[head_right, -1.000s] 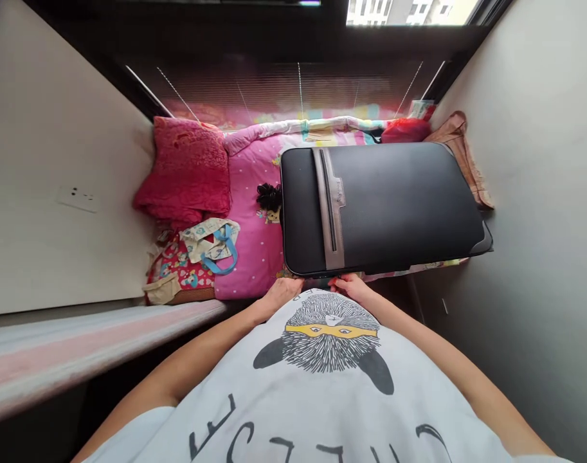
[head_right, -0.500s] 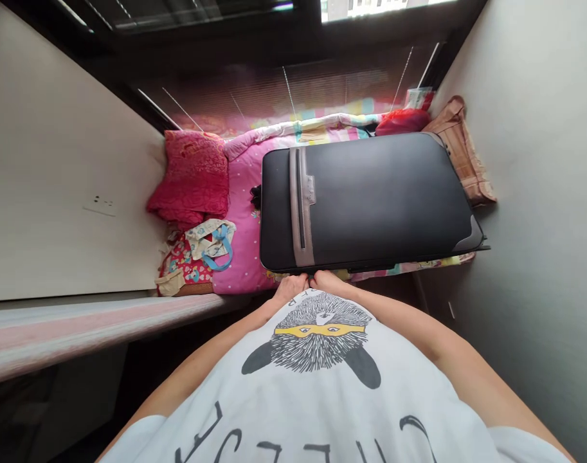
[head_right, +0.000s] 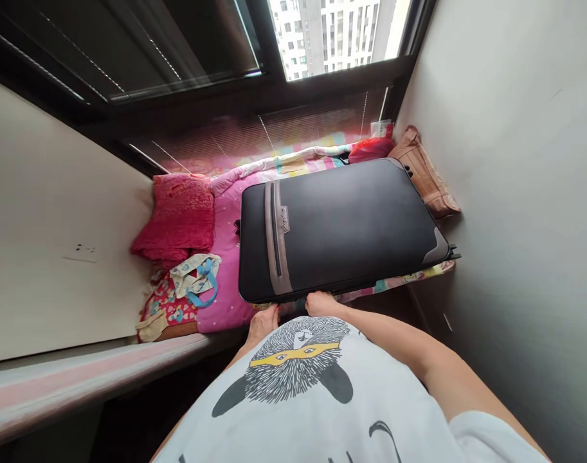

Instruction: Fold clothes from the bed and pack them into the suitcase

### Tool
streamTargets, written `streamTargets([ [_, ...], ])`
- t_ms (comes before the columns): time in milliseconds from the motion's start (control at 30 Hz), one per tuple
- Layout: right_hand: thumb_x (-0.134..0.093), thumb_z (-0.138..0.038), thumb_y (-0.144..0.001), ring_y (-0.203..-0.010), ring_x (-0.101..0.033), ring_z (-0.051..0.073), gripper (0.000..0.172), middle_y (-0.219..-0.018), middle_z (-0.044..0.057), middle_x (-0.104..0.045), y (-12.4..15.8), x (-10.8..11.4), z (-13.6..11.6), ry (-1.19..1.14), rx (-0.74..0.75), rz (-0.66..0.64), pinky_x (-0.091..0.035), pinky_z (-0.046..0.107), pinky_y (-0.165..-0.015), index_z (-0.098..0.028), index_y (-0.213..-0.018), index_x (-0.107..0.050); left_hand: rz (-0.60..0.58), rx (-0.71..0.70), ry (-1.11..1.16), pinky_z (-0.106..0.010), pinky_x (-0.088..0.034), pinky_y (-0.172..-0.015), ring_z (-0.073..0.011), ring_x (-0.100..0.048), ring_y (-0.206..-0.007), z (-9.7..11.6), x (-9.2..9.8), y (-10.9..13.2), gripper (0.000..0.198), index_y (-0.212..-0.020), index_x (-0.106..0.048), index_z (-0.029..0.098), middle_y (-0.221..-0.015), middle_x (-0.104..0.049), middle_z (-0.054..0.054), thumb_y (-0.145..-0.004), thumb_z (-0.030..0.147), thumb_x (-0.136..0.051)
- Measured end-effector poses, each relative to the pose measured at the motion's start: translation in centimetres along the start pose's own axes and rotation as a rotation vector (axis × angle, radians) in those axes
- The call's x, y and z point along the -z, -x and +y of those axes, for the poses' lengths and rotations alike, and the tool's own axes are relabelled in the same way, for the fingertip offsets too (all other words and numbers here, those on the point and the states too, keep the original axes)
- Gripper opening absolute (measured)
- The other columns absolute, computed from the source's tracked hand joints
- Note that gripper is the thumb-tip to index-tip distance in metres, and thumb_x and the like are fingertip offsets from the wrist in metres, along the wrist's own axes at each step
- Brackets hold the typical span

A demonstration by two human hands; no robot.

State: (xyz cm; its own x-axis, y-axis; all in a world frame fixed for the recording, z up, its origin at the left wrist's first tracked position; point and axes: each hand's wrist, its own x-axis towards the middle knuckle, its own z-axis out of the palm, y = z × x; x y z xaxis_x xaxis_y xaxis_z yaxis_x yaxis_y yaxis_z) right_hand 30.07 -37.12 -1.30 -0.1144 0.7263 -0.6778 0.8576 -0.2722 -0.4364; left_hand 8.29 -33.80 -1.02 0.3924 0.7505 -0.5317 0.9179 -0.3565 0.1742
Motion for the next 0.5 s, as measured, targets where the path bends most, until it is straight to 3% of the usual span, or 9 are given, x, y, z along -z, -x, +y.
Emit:
streamTargets([
  [233, -0.039, -0.035, -0.107, -0.110, -0.072, 0.031, 0.044, -0.116, 0.023, -0.075, 4.4, 0.6, 7.6, -0.057, -0.217, 0.088, -0.052, 0.035, -0.091, -0.012, -0.110, -0.077, 0.133, 0.154, -0.080, -0.036, -0.052, -0.078, -0.0269, -0.077, -0.091, -5.2, -0.4, 1.1, 0.040, -0.098, -0.071, 0.030, -0.090, -0.079, -0.008, -0.101, 0.020, -0.033],
  [500, -0.026, -0.030, -0.108, -0.115, -0.072, 0.034, 0.053, -0.125, 0.028, -0.071, 10.1, 2.8, 16.9, -0.109, -0.692, 0.282, -0.053, 0.038, -0.092, -0.008, -0.125, -0.072, 0.119, 0.218, -0.176, -0.026, -0.042, -0.066, -0.0179, -0.076, -0.083, -6.4, 1.5, 1.2, 0.047, -0.079, -0.073, 0.052, -0.065, -0.072, 0.012, -0.090, 0.014, -0.047],
])
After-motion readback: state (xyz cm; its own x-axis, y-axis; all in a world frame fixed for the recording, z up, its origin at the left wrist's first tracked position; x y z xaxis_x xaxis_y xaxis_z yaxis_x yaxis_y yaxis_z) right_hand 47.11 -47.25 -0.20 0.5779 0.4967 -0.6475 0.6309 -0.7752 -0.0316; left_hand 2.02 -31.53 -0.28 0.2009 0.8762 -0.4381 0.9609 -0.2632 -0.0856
